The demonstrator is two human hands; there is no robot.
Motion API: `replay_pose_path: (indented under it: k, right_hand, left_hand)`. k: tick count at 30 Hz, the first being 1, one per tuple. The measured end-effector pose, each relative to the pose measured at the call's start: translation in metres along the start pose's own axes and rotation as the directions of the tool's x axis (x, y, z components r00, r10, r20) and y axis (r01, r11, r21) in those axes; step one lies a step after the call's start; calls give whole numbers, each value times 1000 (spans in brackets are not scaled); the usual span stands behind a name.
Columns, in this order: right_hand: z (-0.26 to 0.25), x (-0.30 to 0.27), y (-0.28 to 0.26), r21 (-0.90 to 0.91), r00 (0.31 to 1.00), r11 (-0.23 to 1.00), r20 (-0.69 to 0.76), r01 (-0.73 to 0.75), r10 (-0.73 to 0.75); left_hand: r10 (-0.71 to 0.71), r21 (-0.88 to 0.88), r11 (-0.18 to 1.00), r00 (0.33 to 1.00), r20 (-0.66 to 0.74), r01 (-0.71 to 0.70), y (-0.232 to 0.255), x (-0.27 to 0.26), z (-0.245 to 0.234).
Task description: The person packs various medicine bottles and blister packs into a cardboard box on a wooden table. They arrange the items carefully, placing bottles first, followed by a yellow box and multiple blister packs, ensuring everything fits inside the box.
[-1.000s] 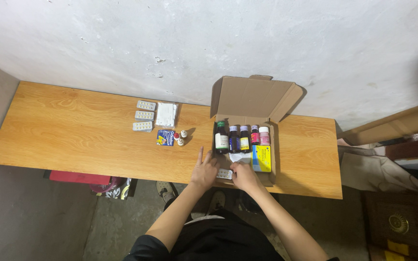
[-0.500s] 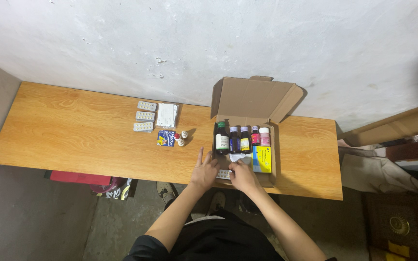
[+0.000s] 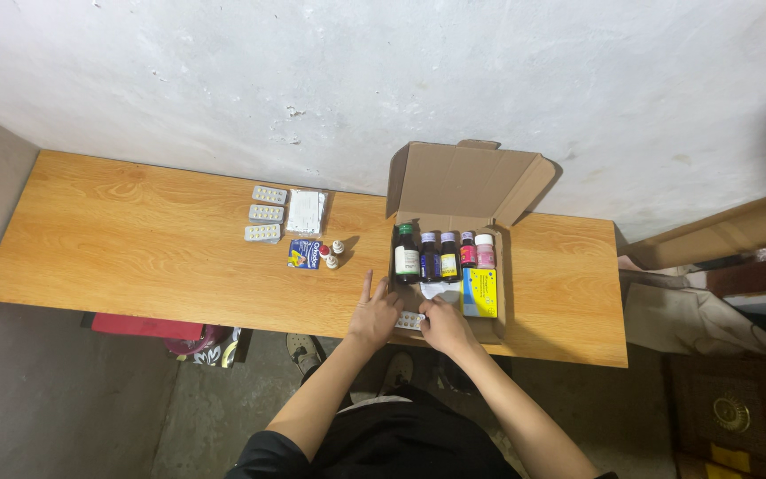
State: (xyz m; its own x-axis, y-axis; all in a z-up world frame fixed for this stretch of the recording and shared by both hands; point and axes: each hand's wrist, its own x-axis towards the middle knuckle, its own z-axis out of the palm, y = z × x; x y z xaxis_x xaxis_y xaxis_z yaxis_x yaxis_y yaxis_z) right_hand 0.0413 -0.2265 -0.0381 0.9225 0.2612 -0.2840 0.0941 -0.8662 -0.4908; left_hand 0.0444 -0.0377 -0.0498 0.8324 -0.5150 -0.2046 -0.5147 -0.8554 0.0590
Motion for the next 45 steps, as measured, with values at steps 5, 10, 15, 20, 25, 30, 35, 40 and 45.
replay_pose_path:
  k: [5, 10, 15, 20, 25, 30, 35, 40, 45]
  right_hand:
    - [-5, -4, 1, 28, 999, 999, -25, 24, -23]
    - [-15, -9, -4, 2, 998, 998, -33, 57, -56]
    - [-47, -21, -22, -47, 999, 998, -29, 31, -33]
    - [-77, -22, -34, -91, 961, 990, -246, 107, -127]
    - [-84, -14, -39, -92, 942, 989, -306, 113, -136]
    - [-70, -9, -61, -72, 933, 982, -308, 174, -188]
    - [-57, 7, -92, -65, 928, 972, -290, 224, -233]
    - [-47, 33, -123, -61, 875, 942, -355, 329, -328]
    - [-35, 56, -162, -31, 876, 935, -338, 354, -343]
  left_hand:
    - [2, -68, 998, 998, -68, -7, -5, -7, -1]
    - [2, -141, 990, 994, -112, -18, -6, -15, -11]
    - [-51, -258, 966, 959, -280, -24, -2, -25, -32]
    - [-120, -371, 928, 917, -381, -33, 2, -29, -62]
    - [-149, -377, 926, 905, -398, -13, 3, -28, -68]
    - [-174, -401, 916, 909, -377, 9, -11, -35, -61]
    - [-192, -370, 928, 898, -396, 35, -36, -46, -64]
    - [-230, -383, 921, 884, -408, 63, -71, -62, -68]
    - [-288, -428, 896, 885, -366, 115, -115, -86, -67]
